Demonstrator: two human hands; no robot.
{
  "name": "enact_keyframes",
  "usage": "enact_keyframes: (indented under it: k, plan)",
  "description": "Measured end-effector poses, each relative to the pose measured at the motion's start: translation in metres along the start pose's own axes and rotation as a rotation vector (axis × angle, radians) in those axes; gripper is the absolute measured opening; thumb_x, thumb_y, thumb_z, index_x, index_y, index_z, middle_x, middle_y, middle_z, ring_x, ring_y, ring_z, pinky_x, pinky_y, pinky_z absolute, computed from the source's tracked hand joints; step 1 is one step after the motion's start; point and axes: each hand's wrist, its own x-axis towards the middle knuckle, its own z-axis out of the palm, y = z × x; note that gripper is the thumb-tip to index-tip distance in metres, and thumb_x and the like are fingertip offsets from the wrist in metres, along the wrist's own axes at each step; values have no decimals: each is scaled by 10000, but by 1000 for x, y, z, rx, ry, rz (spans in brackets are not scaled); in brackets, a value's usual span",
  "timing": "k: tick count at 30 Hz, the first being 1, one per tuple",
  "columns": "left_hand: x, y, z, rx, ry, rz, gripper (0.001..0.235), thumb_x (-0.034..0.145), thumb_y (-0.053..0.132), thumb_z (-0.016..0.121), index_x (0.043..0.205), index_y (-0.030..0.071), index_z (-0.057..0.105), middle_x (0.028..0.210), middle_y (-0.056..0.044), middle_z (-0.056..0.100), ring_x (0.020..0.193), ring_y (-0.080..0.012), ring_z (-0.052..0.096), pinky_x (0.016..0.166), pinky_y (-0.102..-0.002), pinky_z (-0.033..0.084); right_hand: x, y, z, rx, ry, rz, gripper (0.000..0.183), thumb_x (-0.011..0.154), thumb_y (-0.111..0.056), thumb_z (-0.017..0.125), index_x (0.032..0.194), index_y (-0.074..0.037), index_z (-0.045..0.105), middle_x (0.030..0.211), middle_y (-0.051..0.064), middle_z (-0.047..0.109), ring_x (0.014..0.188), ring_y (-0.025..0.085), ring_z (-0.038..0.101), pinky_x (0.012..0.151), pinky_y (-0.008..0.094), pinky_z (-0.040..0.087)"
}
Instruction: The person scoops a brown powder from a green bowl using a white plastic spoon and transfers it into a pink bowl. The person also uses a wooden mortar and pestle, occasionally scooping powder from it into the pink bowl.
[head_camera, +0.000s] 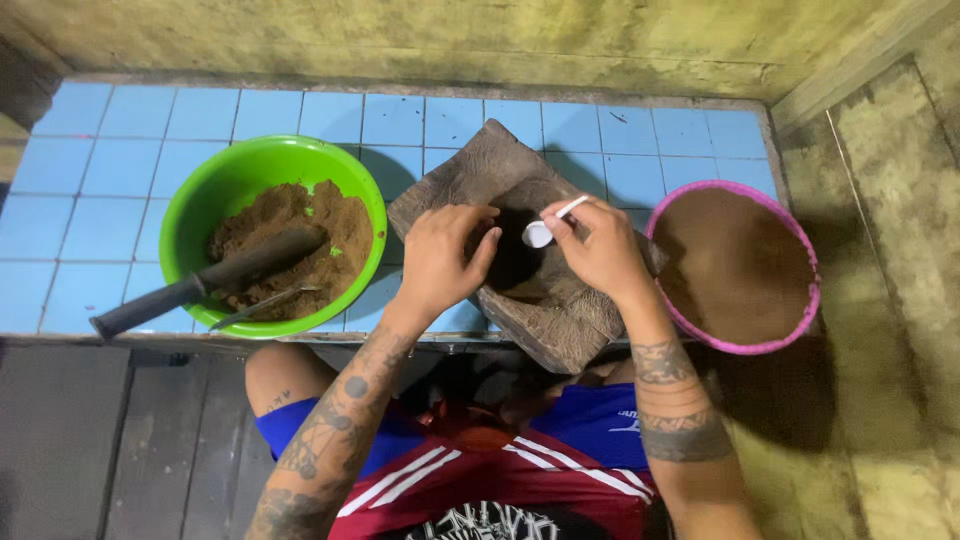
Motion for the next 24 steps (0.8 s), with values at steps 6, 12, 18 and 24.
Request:
enact_keyframes:
  k: [6,12,18,24]
  plan:
    - [-3,-2,10,-48,136,18,210,950,360,622,1079,220,710,879,-12,719,881,-239,708,822,-407,530,-3,-1,-1,-53,-1,52,106,987,-219,739,1079,-191,784,971,11,770,885,244,740,780,344,577]
    - [-28,13,-25,-407,492,-126,307,953,142,685,1259,126,684,1111,-117,686,1077,-357,666,967,-445,512,-1,1,-8,-28,43,-35,118,1064,-140,674,1052,-130,791,969,64,754,920,307,707,849,388,543]
    - [-118,-58,-73,-199,957,-577,240,978,-27,628,1193,64,575,1117,-107,600,1048,-259,614,982,-402,474,0,-10,-8,-34,27,21,104,1075,-161,703,1050,-131,799,940,60,748,852,296,690,830,384,538]
    - [-164,-131,-125,-222,1278,-646,402,914,-69,674,1264,22,498,1154,-105,532,1109,-202,554,1037,-346,500,-2,-12,-7,-68,18,41,104,1085,-160,706,1071,-133,806,897,86,727,827,324,676,830,405,533]
